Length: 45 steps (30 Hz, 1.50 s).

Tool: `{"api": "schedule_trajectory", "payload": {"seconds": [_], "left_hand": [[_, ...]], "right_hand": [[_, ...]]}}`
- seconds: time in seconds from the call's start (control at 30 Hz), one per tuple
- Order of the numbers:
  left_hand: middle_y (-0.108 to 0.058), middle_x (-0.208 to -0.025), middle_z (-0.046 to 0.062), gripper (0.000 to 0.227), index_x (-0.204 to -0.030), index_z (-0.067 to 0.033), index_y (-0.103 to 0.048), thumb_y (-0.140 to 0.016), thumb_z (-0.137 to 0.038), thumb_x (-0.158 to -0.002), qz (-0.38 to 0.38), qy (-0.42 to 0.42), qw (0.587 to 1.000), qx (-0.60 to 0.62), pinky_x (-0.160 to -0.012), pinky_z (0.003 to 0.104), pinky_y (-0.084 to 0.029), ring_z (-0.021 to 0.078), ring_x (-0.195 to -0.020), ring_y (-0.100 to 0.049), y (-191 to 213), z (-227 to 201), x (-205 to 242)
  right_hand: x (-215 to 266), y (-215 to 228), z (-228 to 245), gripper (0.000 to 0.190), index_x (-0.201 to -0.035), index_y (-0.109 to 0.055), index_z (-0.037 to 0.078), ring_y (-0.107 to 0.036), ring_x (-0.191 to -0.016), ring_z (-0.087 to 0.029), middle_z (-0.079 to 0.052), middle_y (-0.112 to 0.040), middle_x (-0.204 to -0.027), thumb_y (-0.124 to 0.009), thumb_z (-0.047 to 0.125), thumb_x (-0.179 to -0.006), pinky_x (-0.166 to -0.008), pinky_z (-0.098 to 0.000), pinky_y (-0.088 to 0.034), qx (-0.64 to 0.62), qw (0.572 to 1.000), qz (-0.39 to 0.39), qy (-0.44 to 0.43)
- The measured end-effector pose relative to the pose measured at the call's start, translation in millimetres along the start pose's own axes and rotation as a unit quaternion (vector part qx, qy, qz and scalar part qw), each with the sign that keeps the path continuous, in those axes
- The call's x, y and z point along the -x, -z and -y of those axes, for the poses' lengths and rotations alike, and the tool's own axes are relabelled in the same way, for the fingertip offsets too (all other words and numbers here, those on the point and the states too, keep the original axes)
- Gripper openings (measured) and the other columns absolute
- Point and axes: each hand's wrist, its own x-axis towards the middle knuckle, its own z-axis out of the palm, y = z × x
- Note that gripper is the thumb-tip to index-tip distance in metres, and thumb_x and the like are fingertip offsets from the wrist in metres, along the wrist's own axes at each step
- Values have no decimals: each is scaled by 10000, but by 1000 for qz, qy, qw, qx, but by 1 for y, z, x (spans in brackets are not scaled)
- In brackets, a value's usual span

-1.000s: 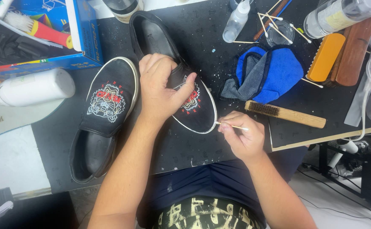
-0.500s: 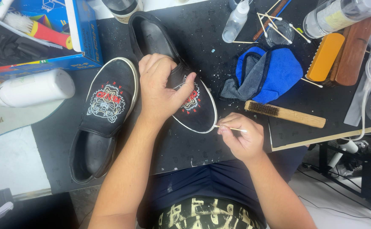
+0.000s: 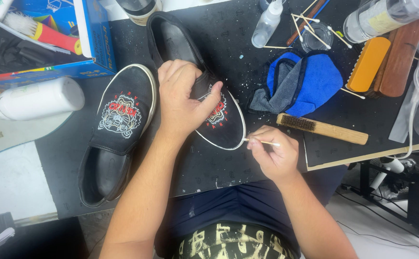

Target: The person paints the white rubber sole of a black slip-on shoe using a cotton swab dipped in white paint. They hold the shoe with one hand and carefully apply the paint along the edge of the sole with the other hand, repeatedly dipping the swab into a small bottle to reload the paint.

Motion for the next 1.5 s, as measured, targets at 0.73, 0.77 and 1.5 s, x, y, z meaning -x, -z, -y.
{"api": "schedule_trajectory", "payload": {"seconds": [0.73, 0.77, 1.5], "left_hand": [[-606, -884, 99, 336, -885, -28, -594, -886, -168, -795, 5, 1, 1000, -7, -935, 421, -414, 296, -870, -585, -3, 1, 0], [-604, -880, 98, 338, -886, -26, -596, -887, -172, -796, 6, 1, 1000, -9, -937, 424, -416, 295, -868, -584, -3, 0, 0], [-624, -1121, 72, 330, -1087, -56, -646, -822, -143, -822, 215, -118, 964, -104, -1275, 595, -243, 258, -1276, -587, 68, -10, -25]], "right_hand": [[-4, 3, 1, 94, -895, -599, -24, -696, -754, -194, -132, -700, -842, -675, -71, -924, -695, -290, -562, -2, 999, 39, 32], [-2, 3, 0, 90, -903, -591, -22, -695, -765, -200, -139, -698, -848, -662, -70, -932, -702, -294, -564, -6, 999, 28, 34], [5, 13, -19, 134, -1120, -537, -10, -720, -958, -224, -198, -680, -1094, -614, -109, -1073, -924, -414, -642, -166, 947, -273, -16]]}}
